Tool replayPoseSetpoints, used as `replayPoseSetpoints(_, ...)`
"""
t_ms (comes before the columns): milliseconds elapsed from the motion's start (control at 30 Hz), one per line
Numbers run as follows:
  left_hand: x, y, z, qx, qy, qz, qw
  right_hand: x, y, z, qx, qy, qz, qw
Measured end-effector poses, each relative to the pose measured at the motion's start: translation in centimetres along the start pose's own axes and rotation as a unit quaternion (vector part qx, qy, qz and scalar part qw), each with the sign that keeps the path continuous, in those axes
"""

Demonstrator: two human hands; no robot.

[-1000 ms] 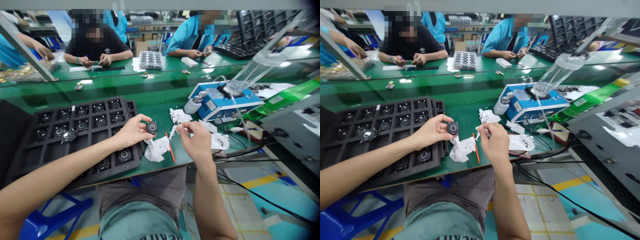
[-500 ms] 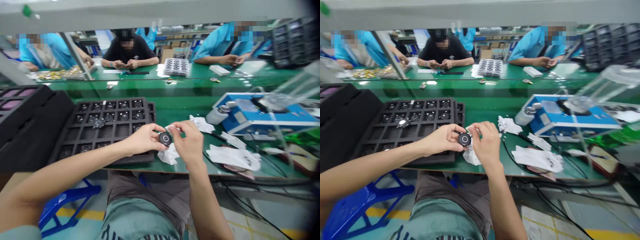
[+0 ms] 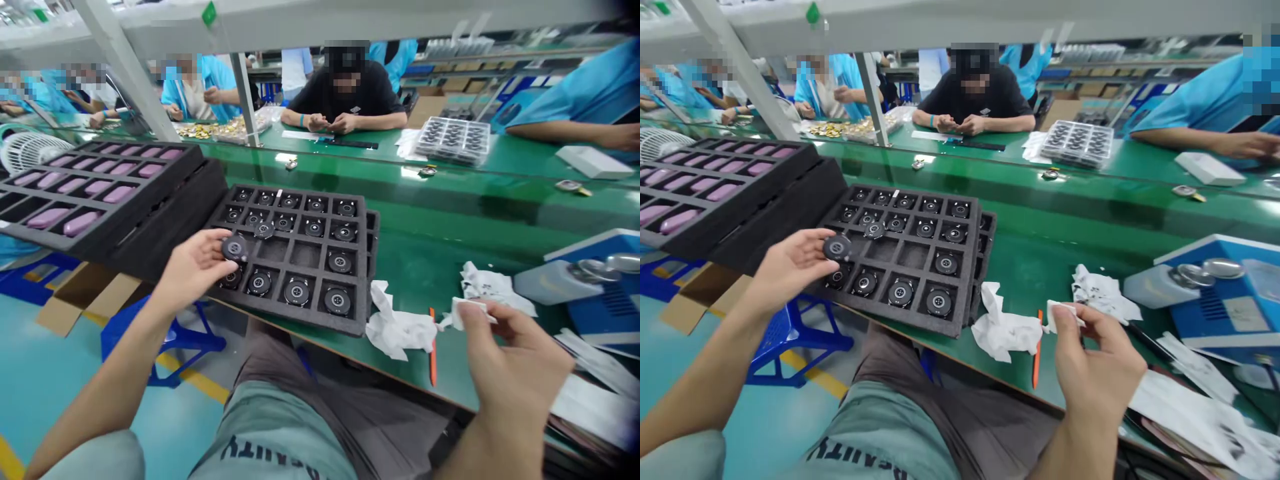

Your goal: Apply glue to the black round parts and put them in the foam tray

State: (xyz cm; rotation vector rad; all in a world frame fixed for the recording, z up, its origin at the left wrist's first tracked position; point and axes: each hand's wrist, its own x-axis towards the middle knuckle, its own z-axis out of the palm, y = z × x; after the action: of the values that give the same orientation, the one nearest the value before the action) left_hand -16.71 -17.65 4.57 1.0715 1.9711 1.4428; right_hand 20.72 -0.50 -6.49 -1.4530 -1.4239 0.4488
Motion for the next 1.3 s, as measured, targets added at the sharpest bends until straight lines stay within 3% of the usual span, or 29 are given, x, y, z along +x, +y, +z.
replayPoseSetpoints(67,1.1,-0.4,-1.8,0.02,0.033,0.011,0.999,-0.1,0.0,0.3,-0.001,0.0,0.012,1.0)
replayPoseSetpoints(133,2.0,-0.2,-1.5,0.06,0.012,0.028,0.998,-0.3,-0.4,0.8,0.004,-0.013,0.02,1.0)
replayPoseSetpoints(200,2.7,0.3,0.7,0.138,-0.055,0.069,0.986,-0.5,-1.1,1.4,0.018,-0.031,0.017,0.999)
replayPoseSetpoints(300,4.0,1.0,5.5,0.251,-0.159,0.193,0.935,-1.1,-1.9,1.7,0.031,-0.054,-0.005,0.998)
replayPoseSetpoints(367,4.9,1.3,8.0,0.298,-0.207,0.239,0.901,-1.5,-2.0,1.3,0.026,-0.054,-0.01,0.998)
replayPoseSetpoints(500,6.1,1.3,9.8,0.374,-0.211,0.291,0.855,-2.1,-1.1,-0.1,0.009,-0.047,0.031,0.998)
replayPoseSetpoints(600,5.9,1.2,9.2,0.439,-0.197,0.275,0.833,-1.9,-0.7,-0.7,0.008,-0.031,0.056,0.998)
replayPoseSetpoints(700,5.8,1.4,7.5,0.457,-0.192,0.261,0.829,-1.4,-1.2,-0.6,0.02,-0.025,0.042,0.999)
replayPoseSetpoints(867,7.7,1.1,1.6,0.418,-0.123,0.26,0.862,-0.8,-2.0,0.1,0.017,-0.021,0.03,0.999)
replayPoseSetpoints(1000,9.4,-0.2,-1.5,0.405,-0.18,0.155,0.883,-0.8,-1.5,0.8,0.032,-0.033,0.038,0.998)
replayPoseSetpoints(1133,10.5,-0.9,-1.2,0.371,-0.202,0.133,0.896,-0.2,-1.3,1.5,0.034,-0.035,0.038,0.998)
replayPoseSetpoints(1300,12.4,0.1,0.4,0.385,-0.202,0.131,0.891,2.5,-1.3,2.5,0.034,-0.037,0.012,0.999)
